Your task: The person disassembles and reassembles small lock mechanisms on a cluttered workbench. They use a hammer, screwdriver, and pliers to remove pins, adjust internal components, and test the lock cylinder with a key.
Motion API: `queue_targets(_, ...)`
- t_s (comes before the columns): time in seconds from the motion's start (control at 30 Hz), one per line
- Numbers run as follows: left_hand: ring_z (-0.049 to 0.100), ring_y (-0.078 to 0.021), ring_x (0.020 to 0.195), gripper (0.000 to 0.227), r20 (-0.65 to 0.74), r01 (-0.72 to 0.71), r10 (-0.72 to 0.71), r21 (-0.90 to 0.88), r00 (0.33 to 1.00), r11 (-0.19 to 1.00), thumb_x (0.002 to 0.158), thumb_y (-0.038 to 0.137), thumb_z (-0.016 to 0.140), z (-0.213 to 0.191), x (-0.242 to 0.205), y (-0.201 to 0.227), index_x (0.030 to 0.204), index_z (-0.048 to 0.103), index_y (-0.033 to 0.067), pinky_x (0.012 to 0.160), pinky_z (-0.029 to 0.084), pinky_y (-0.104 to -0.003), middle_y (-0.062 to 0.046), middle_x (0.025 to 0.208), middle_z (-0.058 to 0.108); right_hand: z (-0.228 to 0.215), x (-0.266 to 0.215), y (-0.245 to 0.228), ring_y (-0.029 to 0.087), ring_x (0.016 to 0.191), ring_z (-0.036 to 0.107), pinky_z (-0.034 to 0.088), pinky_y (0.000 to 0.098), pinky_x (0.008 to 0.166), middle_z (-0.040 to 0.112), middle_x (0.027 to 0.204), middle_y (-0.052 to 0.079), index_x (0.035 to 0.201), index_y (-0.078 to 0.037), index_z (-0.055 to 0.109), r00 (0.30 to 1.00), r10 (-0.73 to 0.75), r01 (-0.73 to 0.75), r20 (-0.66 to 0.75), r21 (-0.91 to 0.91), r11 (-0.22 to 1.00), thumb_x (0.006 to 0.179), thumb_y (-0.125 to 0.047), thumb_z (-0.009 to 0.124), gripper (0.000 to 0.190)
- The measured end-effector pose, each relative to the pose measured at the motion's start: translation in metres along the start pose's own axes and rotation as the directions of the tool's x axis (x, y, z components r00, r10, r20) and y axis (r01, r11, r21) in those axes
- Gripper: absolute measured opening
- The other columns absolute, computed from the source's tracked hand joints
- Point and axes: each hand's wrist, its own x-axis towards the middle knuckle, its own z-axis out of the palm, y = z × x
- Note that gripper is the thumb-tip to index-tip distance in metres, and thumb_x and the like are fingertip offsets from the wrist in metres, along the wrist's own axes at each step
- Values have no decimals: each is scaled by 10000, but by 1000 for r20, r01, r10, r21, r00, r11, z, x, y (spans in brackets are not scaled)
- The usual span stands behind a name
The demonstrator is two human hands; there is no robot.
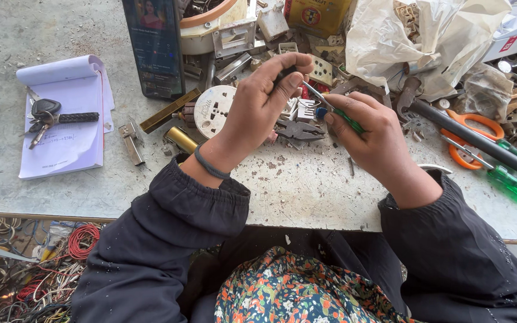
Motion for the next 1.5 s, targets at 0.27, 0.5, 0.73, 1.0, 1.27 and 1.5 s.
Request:
queue_targets(0.27, 675, -154, 1252, 364, 44, 149, -144, -422, 989, 894, 1147, 238, 529, -1, 0, -7, 1423, 554, 1, 1047, 602, -292, -112, 1338, 690, 6, -1, 4, 174, 726, 616, 492, 317, 643, 624, 905, 97, 1270, 3, 681, 999, -12, 13, -30, 18, 1000, 996, -61, 700, 282)
queue_targets(0.5, 691, -161, 1186, 398, 73, 293, -301, -531, 951, 795, 1111, 263, 542, -6, 2, -14, 1413, 560, 6, 991, 609, -294, -122, 1318, 694, 12, -1, 10, 173, 704, 588, 467, 316, 613, 632, 905, 92, 1291, -3, 684, 999, -9, 9, -40, -17, 1000, 999, -60, 701, 298)
queue_targets(0.73, 682, -219, 1227, 410, 226, 346, -278, -773, 934, 532, 1151, 287, 449, 1, 1, -9, 1458, 498, 20, 980, 623, -335, -145, 1297, 671, 10, 0, 10, 177, 731, 603, 478, 312, 629, 632, 948, 109, 1287, 11, 667, 997, -35, 38, -71, 48, 998, 1001, -47, 697, 293)
queue_targets(1.0, 690, -239, 1206, 468, 249, 361, -294, -827, 923, 432, 1130, 278, 352, -5, 2, 1, 1473, 485, -11, 1018, 625, -351, -179, 1295, 662, 6, -4, 12, 154, 790, 634, 501, 313, 685, 645, 946, 101, 1252, 4, 679, 995, -74, 73, -61, -12, 997, 1011, -74, 699, 254)
queue_targets(1.27, 572, -39, 609, 452, 245, 458, -402, -641, 882, 616, 1062, 307, 560, -4, 4, -10, 1433, 558, 49, 509, 496, -173, -64, 1110, 757, 12, -10, 32, 99, 865, 577, 484, 262, 791, 618, 1054, 45, 1243, -38, 530, 989, 49, -30, -141, 136, 990, 1116, -73, 668, 191)
queue_targets(1.5, 604, -44, 678, 437, 357, 569, -453, -374, 817, 732, 1001, 326, 698, 11, -3, -30, 1320, 689, 28, 568, 518, -196, -13, 982, 731, 11, -2, 30, 95, 889, 626, 532, 246, 709, 600, 1107, 26, 1271, -16, 636, 1000, 2, 3, -25, 197, 980, 963, -62, 757, 334)
